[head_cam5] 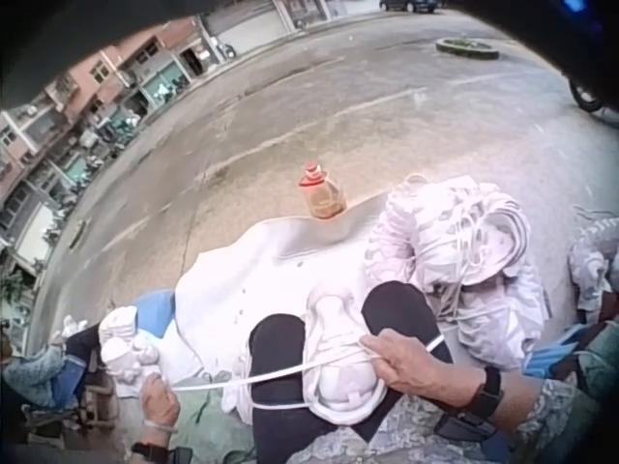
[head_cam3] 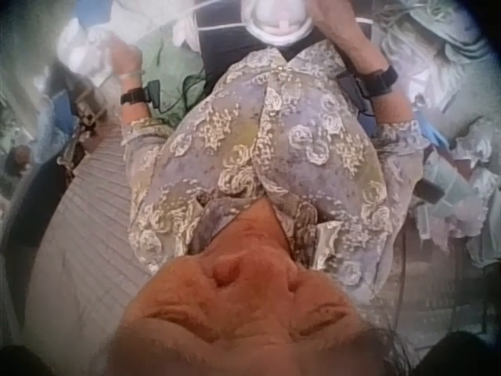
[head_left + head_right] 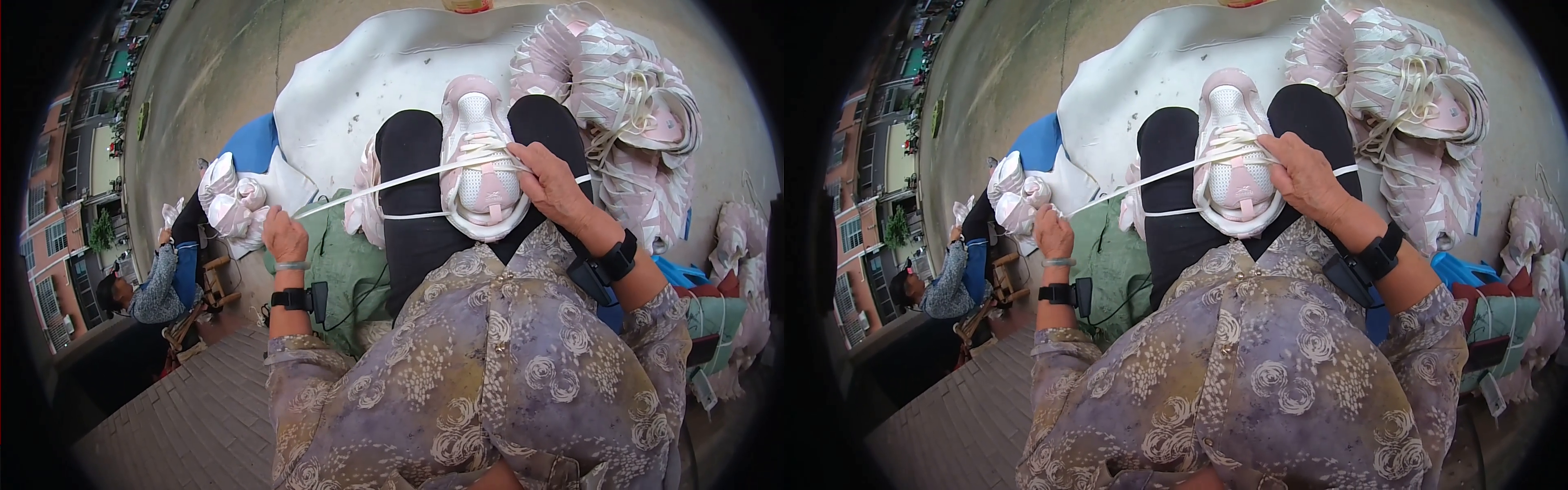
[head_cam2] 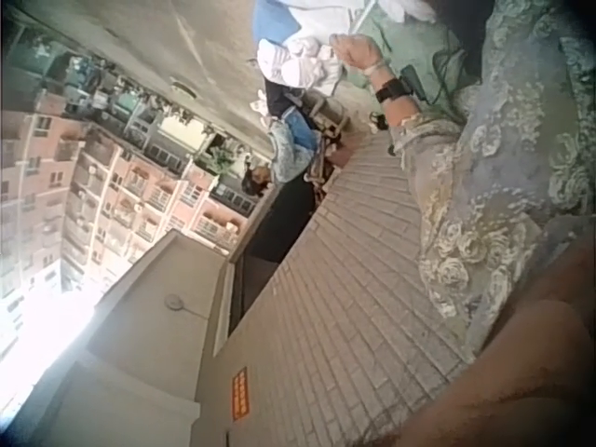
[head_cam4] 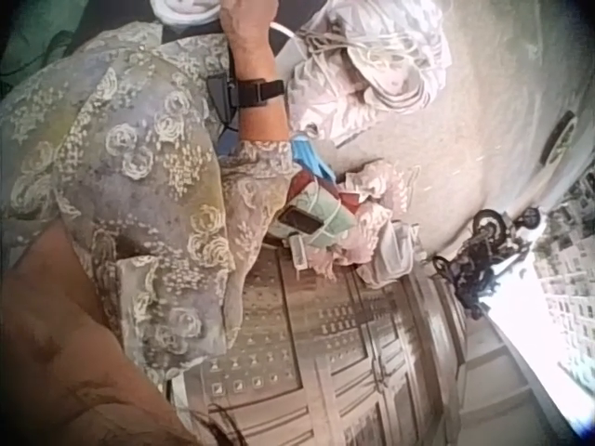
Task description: The recorder is threading and lacing white and pink athletic shoes while sitting on the floor.
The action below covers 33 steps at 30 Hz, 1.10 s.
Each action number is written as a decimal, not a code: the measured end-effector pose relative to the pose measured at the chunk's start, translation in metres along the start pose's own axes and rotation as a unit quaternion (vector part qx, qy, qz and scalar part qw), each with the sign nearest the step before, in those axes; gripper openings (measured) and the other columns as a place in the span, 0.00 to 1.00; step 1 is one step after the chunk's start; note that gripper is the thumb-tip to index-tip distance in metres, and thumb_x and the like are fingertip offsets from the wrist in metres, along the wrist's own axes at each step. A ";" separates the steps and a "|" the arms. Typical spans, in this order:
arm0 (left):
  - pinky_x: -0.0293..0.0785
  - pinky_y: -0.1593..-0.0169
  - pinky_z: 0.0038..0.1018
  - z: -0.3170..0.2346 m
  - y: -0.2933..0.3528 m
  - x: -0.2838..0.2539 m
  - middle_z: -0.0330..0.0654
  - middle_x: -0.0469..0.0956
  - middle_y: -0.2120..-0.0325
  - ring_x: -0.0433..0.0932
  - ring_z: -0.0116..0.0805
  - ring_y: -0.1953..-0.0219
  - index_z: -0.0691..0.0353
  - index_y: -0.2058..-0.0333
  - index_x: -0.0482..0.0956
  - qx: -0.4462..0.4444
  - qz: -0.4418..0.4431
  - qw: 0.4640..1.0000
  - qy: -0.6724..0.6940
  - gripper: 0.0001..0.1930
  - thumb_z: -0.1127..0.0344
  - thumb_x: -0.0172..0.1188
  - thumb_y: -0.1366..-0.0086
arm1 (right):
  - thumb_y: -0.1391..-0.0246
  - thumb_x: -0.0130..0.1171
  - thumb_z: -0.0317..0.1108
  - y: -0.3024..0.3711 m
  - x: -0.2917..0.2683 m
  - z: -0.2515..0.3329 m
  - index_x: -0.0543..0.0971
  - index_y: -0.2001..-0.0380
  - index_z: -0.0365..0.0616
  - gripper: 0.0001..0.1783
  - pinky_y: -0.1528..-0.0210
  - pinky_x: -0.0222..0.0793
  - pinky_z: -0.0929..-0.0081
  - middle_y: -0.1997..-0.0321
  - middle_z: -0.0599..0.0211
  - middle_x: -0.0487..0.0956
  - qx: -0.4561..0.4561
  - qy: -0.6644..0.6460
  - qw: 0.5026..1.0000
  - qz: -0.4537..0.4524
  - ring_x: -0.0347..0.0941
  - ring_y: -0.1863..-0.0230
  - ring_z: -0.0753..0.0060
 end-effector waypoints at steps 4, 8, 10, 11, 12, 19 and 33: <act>0.65 0.61 0.40 -0.004 0.024 0.029 0.43 0.72 0.68 0.70 0.47 0.64 0.61 0.77 0.71 -0.076 0.189 0.976 -0.074 0.05 0.67 0.53 0.51 | 0.56 0.51 0.28 0.000 -0.001 0.004 0.68 0.55 0.42 0.21 0.65 0.65 0.72 0.68 0.59 0.68 0.015 -0.008 1.000 0.000 0.68 0.69 0.60; 0.66 0.61 0.37 -0.094 -0.010 0.020 0.43 0.73 0.67 0.70 0.46 0.65 0.61 0.75 0.73 0.060 0.085 0.986 0.127 0.08 0.64 0.58 0.51 | 0.55 0.56 0.32 -0.004 -0.009 0.000 0.68 0.57 0.40 0.20 0.70 0.65 0.78 0.72 0.67 0.69 0.095 -0.149 0.984 -0.010 0.65 0.74 0.76; 0.66 0.61 0.35 -0.133 -0.027 0.014 0.43 0.74 0.66 0.70 0.45 0.66 0.61 0.74 0.75 0.110 0.026 0.963 0.246 0.08 0.65 0.60 0.52 | 0.53 0.57 0.36 -0.008 -0.009 0.001 0.69 0.61 0.37 0.18 0.74 0.63 0.85 0.75 0.73 0.70 0.200 -0.283 0.938 -0.029 0.63 0.78 0.87; 0.66 0.61 0.35 -0.156 -0.035 0.006 0.43 0.74 0.66 0.70 0.45 0.66 0.61 0.74 0.76 0.119 0.023 0.947 0.297 0.07 0.66 0.60 0.52 | 0.53 0.57 0.36 -0.012 -0.014 0.002 0.69 0.61 0.37 0.18 0.74 0.63 0.85 0.75 0.73 0.70 0.201 -0.279 0.939 -0.029 0.63 0.78 0.87; 0.66 0.61 0.33 -0.176 -0.042 -0.004 0.43 0.74 0.66 0.71 0.45 0.66 0.61 0.73 0.76 0.144 0.029 0.938 0.314 0.06 0.67 0.59 0.51 | 0.51 0.55 0.36 -0.016 -0.015 -0.001 0.70 0.63 0.40 0.14 0.77 0.61 0.88 0.76 0.76 0.69 0.250 -0.282 0.926 0.003 0.62 0.78 0.88; 0.64 0.62 0.34 -0.244 -0.048 -0.016 0.42 0.73 0.68 0.69 0.42 0.68 0.61 0.73 0.75 0.232 0.063 0.899 0.366 0.06 0.66 0.58 0.48 | 0.52 0.54 0.30 -0.035 -0.005 -0.009 0.73 0.75 0.39 0.05 0.80 0.58 0.86 0.81 0.76 0.70 0.241 -0.266 0.933 0.016 0.62 0.81 0.87; 0.68 0.75 0.33 -0.265 -0.042 -0.026 0.41 0.69 0.76 0.73 0.42 0.76 0.55 0.61 0.74 0.287 0.123 0.894 0.320 0.12 0.67 0.56 0.46 | 0.52 0.49 0.37 -0.037 -0.004 -0.015 0.70 0.80 0.48 0.07 0.72 0.54 0.85 0.80 0.79 0.66 0.306 -0.424 0.846 0.103 0.58 0.78 0.86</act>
Point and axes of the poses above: each hand's wrist, its own y-axis away from the middle knuckle, its own x-axis out of the palm, z = x × y, the point moved 3 cm from there along -y, towards the middle knuckle
